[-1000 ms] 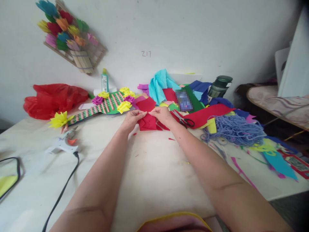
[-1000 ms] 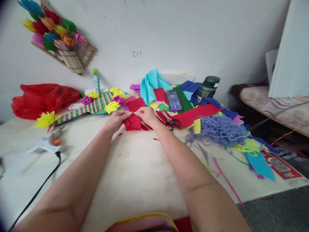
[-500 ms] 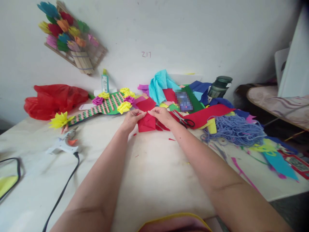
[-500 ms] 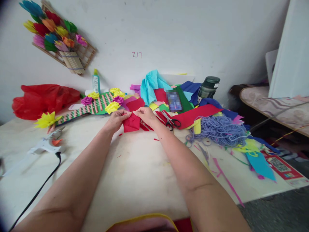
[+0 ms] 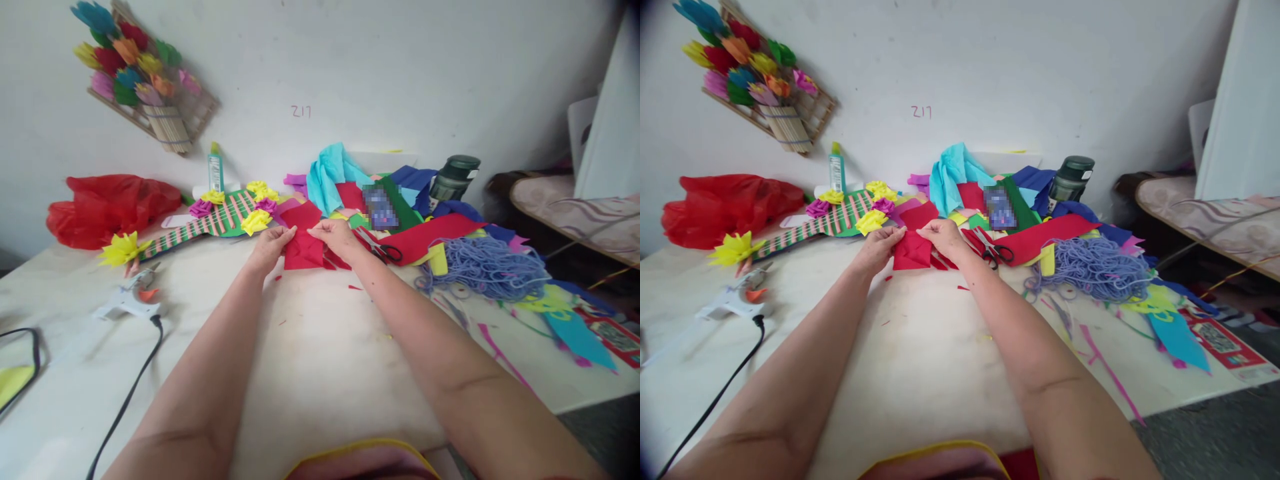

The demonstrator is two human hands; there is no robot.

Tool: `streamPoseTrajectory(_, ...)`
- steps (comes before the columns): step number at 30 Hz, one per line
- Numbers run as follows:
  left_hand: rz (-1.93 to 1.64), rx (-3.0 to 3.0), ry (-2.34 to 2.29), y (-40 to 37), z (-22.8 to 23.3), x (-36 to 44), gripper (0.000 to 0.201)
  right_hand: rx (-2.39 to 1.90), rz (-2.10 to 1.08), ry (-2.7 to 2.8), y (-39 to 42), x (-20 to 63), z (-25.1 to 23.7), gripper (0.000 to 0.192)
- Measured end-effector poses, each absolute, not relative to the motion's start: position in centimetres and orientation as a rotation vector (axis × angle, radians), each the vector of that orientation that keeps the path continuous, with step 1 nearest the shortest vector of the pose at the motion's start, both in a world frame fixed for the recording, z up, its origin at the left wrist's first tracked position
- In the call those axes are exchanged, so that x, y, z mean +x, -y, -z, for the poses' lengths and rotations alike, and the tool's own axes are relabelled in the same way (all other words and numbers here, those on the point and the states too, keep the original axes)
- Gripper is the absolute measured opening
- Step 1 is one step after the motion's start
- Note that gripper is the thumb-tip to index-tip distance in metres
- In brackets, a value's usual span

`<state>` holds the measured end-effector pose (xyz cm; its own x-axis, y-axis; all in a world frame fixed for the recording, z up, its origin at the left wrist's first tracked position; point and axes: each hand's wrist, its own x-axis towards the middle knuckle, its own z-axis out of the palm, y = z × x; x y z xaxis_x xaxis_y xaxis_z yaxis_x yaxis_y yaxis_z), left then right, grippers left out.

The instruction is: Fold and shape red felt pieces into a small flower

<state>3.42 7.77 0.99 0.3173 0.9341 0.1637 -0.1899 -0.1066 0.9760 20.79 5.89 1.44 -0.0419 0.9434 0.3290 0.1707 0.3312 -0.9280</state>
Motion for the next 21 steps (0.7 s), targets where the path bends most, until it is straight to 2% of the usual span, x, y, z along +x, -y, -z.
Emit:
streamPoseTrajectory(11, -1.098, 1.275, -0.741, -7.34, -1.37, 3.77, 0.038, -1.100, -0.832, 1.470, -5.56, 20.51, -1.78, 0.026)
streamPoseTrajectory(21, -1.101, 1.272, -0.740, -7.97, -0.69, 3.53, 0.032, -1.070, -1.079, 1.418, -5.22, 20.49, -1.83, 0.032)
